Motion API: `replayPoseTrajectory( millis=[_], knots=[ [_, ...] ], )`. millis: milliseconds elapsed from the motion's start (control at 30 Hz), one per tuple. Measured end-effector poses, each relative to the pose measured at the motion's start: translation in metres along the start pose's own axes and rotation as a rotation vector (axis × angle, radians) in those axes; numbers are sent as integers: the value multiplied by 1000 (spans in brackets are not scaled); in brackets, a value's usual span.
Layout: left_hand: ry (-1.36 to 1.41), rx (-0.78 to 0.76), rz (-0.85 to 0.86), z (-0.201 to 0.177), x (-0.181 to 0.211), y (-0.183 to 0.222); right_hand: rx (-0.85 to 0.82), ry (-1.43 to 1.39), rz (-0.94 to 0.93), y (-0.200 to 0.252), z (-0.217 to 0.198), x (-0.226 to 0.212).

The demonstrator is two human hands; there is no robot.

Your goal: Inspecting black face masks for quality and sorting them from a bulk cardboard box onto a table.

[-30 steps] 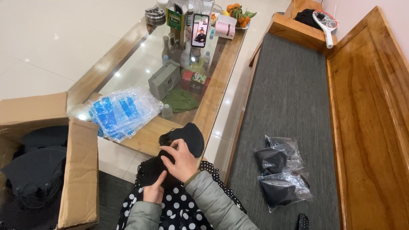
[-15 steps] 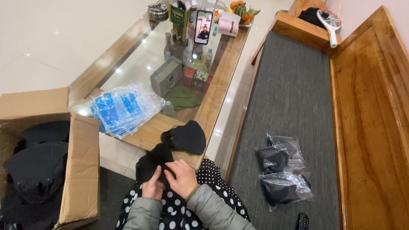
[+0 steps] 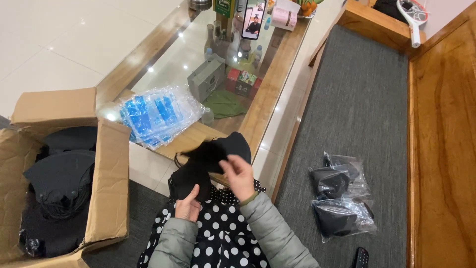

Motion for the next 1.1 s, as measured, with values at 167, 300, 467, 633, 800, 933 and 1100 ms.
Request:
replayPoseTrajectory(
  millis=[167, 300, 467, 633, 800, 933, 1100],
  knots=[
    [105, 33, -26, 20, 21, 22, 193, 176, 186, -31, -29, 29],
    [129, 10, -50, 39, 39, 41, 233, 341, 246, -32, -34, 35],
    [91, 12, -46, 41, 39, 42, 176, 507, 189, -25, -31, 19],
    [68, 29, -16, 40, 35, 41, 96, 718, 123, -25, -31, 29],
    [77, 56, -28, 42, 35, 43, 81, 747, 119, -23, -31, 34],
    [82, 46, 9, 34, 23, 29, 62, 749, 60, -25, -35, 44],
    [-11, 125, -8, 28, 15, 20, 55, 775, 48, -29, -35, 46]
  ],
)
Point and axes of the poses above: each hand's wrist, its own y-axis away from the middle knuckle, its own z-axis out of the palm, x = y × z, the point moved 1 cm from there along -y, towards the middle knuckle, and after that the axes turned 1 degree about -z, right-handed, at the moved point
